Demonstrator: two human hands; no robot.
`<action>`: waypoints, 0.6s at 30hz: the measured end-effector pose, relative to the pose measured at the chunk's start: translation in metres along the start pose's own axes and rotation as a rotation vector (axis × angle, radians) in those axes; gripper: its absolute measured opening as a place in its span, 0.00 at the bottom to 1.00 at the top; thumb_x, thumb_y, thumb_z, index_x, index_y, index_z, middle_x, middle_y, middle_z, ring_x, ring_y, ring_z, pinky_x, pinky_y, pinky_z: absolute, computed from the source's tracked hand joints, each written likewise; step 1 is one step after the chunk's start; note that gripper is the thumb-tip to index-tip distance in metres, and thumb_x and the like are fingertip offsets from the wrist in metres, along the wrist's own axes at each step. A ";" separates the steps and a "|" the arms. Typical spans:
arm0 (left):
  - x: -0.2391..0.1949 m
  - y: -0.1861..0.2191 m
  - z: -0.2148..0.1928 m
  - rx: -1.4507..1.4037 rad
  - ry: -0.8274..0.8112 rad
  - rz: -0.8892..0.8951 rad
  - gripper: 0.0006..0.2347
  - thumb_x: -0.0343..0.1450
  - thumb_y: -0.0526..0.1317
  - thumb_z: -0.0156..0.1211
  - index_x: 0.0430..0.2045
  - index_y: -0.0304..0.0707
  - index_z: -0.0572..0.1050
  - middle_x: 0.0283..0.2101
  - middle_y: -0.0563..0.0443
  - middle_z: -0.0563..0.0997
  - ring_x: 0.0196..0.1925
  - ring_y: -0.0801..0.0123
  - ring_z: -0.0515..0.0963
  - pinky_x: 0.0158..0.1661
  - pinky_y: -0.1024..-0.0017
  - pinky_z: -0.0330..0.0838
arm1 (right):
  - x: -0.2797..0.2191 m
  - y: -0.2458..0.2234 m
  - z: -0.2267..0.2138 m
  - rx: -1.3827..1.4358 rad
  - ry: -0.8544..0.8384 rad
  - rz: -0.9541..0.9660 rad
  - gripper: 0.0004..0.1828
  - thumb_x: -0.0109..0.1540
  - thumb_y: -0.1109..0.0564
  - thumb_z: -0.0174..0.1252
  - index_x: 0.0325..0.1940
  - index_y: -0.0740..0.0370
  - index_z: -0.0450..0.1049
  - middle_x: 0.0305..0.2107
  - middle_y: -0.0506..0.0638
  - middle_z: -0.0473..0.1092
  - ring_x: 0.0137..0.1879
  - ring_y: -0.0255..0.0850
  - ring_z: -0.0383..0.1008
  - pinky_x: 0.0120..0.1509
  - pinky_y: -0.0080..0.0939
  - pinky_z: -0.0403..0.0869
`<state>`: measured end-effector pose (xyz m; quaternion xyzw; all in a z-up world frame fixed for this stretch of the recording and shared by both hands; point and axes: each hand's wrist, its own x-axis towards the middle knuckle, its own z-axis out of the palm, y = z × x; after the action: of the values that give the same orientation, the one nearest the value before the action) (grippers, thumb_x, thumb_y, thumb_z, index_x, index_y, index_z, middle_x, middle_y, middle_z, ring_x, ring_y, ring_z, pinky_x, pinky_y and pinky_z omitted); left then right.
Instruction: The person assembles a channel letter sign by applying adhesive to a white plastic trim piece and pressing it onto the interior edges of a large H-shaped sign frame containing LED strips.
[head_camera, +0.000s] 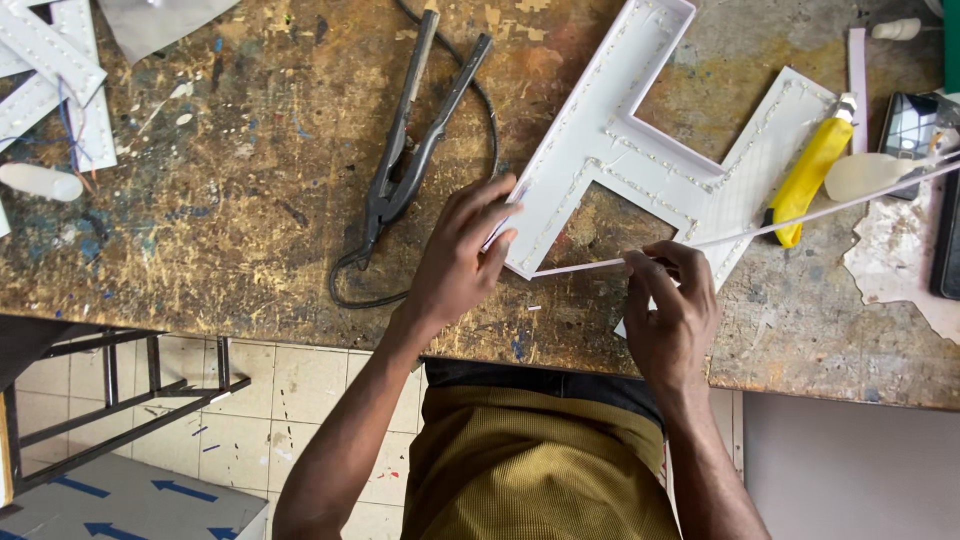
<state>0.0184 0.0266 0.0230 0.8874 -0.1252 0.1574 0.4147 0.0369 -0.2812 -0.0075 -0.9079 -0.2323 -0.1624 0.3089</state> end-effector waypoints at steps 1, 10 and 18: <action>-0.013 -0.009 0.009 -0.009 -0.008 0.002 0.12 0.81 0.29 0.59 0.59 0.31 0.79 0.70 0.34 0.78 0.75 0.42 0.75 0.73 0.48 0.73 | 0.001 -0.003 0.000 -0.008 -0.001 0.009 0.18 0.70 0.72 0.61 0.56 0.55 0.87 0.53 0.56 0.75 0.59 0.54 0.82 0.60 0.52 0.84; -0.041 -0.009 0.009 0.089 -0.073 0.115 0.05 0.79 0.33 0.67 0.45 0.43 0.87 0.47 0.48 0.85 0.56 0.58 0.81 0.59 0.59 0.75 | 0.036 0.004 0.021 -0.012 0.059 -0.136 0.21 0.71 0.73 0.60 0.61 0.55 0.88 0.56 0.58 0.74 0.62 0.54 0.79 0.66 0.52 0.83; -0.040 -0.007 0.011 0.136 -0.069 0.150 0.05 0.76 0.31 0.71 0.42 0.41 0.86 0.45 0.48 0.84 0.54 0.58 0.82 0.58 0.59 0.74 | 0.097 -0.009 0.021 -0.032 -0.147 -0.370 0.14 0.71 0.67 0.64 0.55 0.53 0.88 0.56 0.60 0.76 0.56 0.55 0.81 0.51 0.54 0.86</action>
<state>-0.0140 0.0262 -0.0041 0.9065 -0.1947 0.1654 0.3362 0.1165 -0.2306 0.0239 -0.8640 -0.4143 -0.1535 0.2415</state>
